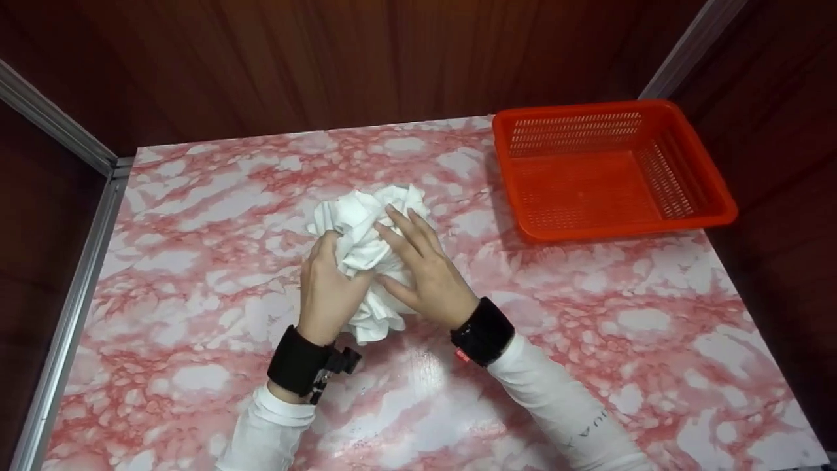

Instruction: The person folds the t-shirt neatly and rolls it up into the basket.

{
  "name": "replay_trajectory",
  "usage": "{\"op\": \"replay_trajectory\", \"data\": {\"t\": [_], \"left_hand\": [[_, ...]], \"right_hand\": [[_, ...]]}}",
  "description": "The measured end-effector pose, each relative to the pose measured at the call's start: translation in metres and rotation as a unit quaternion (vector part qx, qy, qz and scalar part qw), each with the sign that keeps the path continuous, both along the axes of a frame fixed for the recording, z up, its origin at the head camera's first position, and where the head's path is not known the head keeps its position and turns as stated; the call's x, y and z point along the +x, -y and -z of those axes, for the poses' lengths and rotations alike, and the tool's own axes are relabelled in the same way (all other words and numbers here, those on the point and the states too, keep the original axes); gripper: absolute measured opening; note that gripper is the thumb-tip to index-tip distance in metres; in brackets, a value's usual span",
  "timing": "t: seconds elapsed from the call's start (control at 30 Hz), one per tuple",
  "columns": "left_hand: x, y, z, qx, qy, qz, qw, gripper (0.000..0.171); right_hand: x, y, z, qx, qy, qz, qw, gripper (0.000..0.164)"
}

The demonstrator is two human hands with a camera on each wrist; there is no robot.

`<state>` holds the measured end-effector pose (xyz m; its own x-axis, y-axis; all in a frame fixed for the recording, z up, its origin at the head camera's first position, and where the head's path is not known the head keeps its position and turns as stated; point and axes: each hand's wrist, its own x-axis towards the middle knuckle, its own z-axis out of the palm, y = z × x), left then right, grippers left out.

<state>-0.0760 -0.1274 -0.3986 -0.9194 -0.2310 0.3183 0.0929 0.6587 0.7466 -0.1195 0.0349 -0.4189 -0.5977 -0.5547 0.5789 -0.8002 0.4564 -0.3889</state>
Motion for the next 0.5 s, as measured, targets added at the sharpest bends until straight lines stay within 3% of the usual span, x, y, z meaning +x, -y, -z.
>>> {"op": "replay_trajectory", "data": {"t": [0.1, 0.23, 0.33, 0.5], "left_hand": [[0.013, -0.013, 0.01, -0.029, -0.006, 0.023, 0.9993, 0.042], [0.029, -0.01, 0.04, -0.085, 0.022, 0.03, 0.9957, 0.049], [0.037, 0.008, 0.058, -0.099, 0.042, -0.002, 0.9942, 0.054], [0.046, 0.037, 0.073, -0.091, 0.077, -0.059, 0.9912, 0.052]], "right_hand": [[0.006, -0.022, 0.005, 0.023, -0.016, 0.007, 1.0, 0.068], [0.008, -0.054, 0.027, 0.092, 0.008, 0.066, 0.994, 0.069], [0.008, -0.079, 0.042, 0.109, 0.078, 0.122, 0.983, 0.07], [0.008, -0.109, 0.053, 0.055, 0.186, 0.19, 0.962, 0.065]]}}
